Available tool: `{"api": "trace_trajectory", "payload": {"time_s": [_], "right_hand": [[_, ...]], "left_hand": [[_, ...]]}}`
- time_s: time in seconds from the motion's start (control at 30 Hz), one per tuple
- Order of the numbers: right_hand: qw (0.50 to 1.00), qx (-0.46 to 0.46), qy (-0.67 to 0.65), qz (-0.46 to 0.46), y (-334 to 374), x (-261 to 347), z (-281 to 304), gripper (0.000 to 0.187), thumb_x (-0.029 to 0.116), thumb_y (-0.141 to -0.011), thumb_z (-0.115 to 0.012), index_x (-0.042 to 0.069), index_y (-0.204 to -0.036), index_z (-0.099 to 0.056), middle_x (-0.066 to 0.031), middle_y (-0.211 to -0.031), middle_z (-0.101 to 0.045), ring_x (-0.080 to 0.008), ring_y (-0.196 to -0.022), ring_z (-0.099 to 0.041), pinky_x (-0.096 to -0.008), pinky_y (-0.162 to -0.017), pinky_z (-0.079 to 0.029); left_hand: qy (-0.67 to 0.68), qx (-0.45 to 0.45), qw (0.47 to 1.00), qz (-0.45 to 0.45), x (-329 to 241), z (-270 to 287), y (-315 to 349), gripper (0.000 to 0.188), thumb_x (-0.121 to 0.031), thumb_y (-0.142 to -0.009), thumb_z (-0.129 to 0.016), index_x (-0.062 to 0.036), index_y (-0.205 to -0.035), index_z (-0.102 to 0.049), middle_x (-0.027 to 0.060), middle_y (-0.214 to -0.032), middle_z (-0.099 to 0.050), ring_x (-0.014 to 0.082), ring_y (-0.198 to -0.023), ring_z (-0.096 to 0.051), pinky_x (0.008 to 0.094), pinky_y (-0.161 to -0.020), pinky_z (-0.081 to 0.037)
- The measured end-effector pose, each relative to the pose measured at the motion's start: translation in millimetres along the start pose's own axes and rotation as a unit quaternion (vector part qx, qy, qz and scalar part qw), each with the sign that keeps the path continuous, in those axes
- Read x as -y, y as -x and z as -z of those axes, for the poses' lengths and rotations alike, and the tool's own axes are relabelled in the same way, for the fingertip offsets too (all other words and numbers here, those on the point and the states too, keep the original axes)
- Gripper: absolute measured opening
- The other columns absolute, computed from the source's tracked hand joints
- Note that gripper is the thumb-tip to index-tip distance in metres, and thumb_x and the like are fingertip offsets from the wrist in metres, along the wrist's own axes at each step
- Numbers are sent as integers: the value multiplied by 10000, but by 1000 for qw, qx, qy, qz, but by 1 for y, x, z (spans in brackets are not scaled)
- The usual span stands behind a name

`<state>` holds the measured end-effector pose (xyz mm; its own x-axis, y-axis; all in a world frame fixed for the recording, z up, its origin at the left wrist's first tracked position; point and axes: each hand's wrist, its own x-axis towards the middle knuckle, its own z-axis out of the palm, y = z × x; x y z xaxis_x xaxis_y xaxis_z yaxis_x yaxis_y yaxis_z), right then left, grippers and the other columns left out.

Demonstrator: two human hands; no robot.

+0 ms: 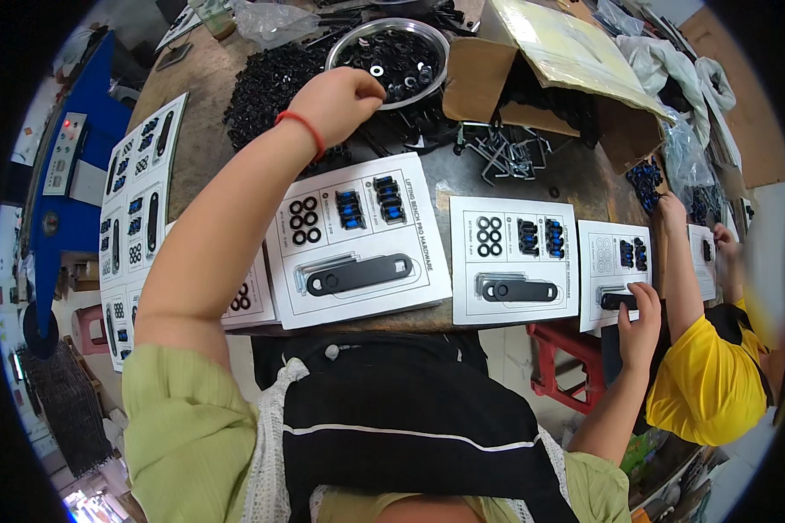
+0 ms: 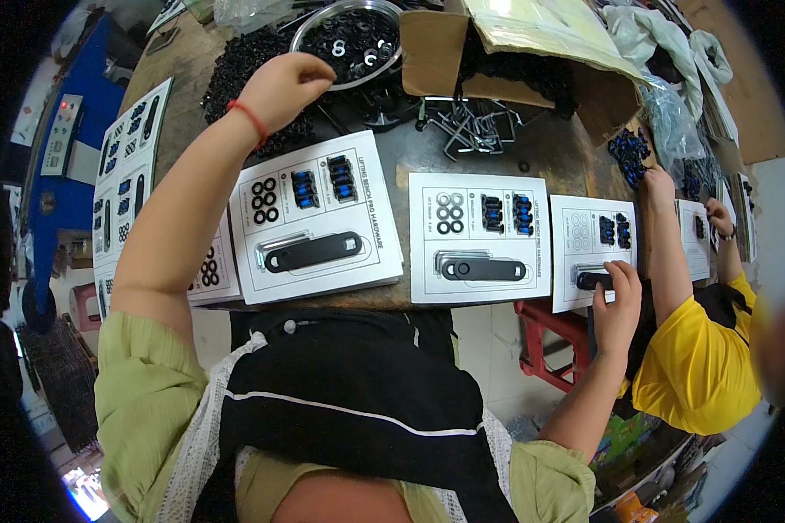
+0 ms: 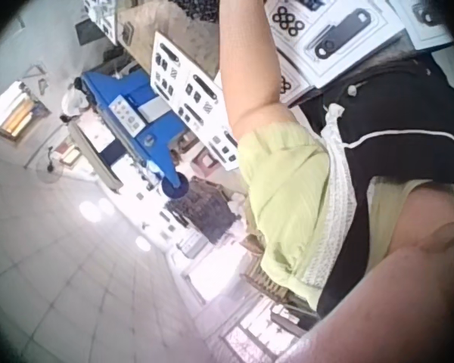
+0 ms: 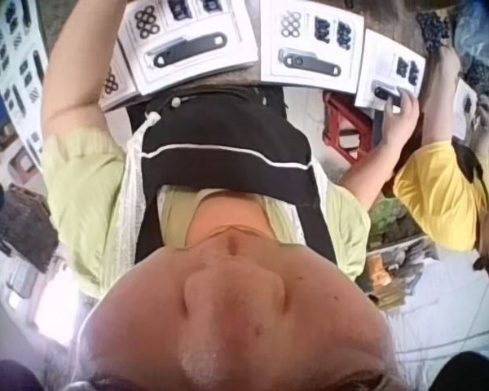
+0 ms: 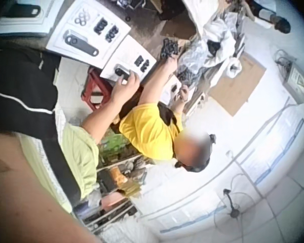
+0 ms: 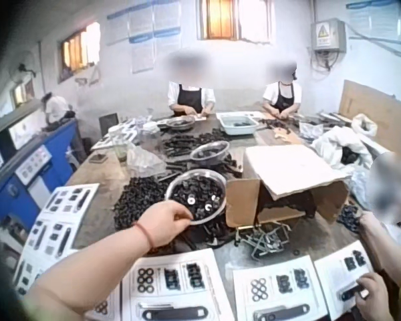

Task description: The person assembles door lock components by placing black handles, blue cylinders, and black rings onto white cardboard backing cards. They repeatedly pick parts from a metal bowl and arrange them on the cards, then stack the completed cards on the table.

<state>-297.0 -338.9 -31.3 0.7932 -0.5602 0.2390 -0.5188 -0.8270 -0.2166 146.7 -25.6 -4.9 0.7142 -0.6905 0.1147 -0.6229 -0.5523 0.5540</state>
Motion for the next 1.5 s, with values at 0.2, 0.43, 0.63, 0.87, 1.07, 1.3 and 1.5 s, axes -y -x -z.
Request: {"api": "trace_trajectory", "payload": {"time_s": [0.2,0.43,0.63,0.87,1.07,1.3,1.5], "right_hand": [[998,4,-51,39,-7,28,-4,313,-47,-765,-633,18,-1071,-623,-140,-1120,-607,-321,-1052,-586,-362,-909,-465],[997,11,-76,22,2,26,-9,276,-52,-765,-632,0,-1037,-622,-155,-1072,-621,-337,-986,-608,-373,-869,-485],[995,28,-100,10,-7,37,-7,270,-48,-771,-628,0,-1037,-623,-155,-1063,-624,-331,-964,-615,-367,-845,-492],[993,18,-116,10,-11,42,-5,257,-48,-770,-629,-3,-1023,-623,-152,-1055,-628,-316,-958,-621,-356,-830,-497],[970,-18,-223,90,-42,85,-11,231,-49,-762,-635,-7,-989,-638,-141,-985,-644,-301,-932,-633,-333,-812,-498],[829,20,-559,2,-68,163,-31,273,61,-823,-684,8,-1084,-623,-51,-907,-629,-124,-782,-588,-258,-707,-488],[798,76,-585,-127,-41,109,-41,163,74,-833,-697,-5,-963,-638,21,-747,-596,-54,-668,-527,-211,-595,-431]], "left_hand": [[-164,65,983,49,27,-32,-73,240,-234,-858,-639,-134,-1058,-725,98,-1079,-694,275,-1024,-646,378,-906,-504],[-134,90,986,40,26,-51,-92,307,-215,-823,-704,-77,-1097,-690,123,-1035,-701,273,-949,-664,354,-844,-521],[-100,100,989,37,33,-50,-93,235,-178,-822,-706,-41,-1013,-687,112,-962,-699,264,-867,-660,354,-797,-522],[180,-20,973,140,40,-29,-79,323,-182,-847,-716,35,-1078,-656,101,-958,-701,157,-780,-683,285,-715,-523],[481,60,860,158,-31,-14,-38,253,-190,-887,-692,-60,-1083,-598,-15,-950,-626,92,-903,-630,182,-668,-456],[400,298,866,-13,-138,-66,14,136,-87,-837,-688,-30,-930,-607,30,-799,-647,96,-723,-597,236,-675,-466],[286,340,892,-84,-183,-125,18,165,-34,-817,-701,36,-941,-618,73,-847,-666,129,-795,-639,263,-716,-525]]}}
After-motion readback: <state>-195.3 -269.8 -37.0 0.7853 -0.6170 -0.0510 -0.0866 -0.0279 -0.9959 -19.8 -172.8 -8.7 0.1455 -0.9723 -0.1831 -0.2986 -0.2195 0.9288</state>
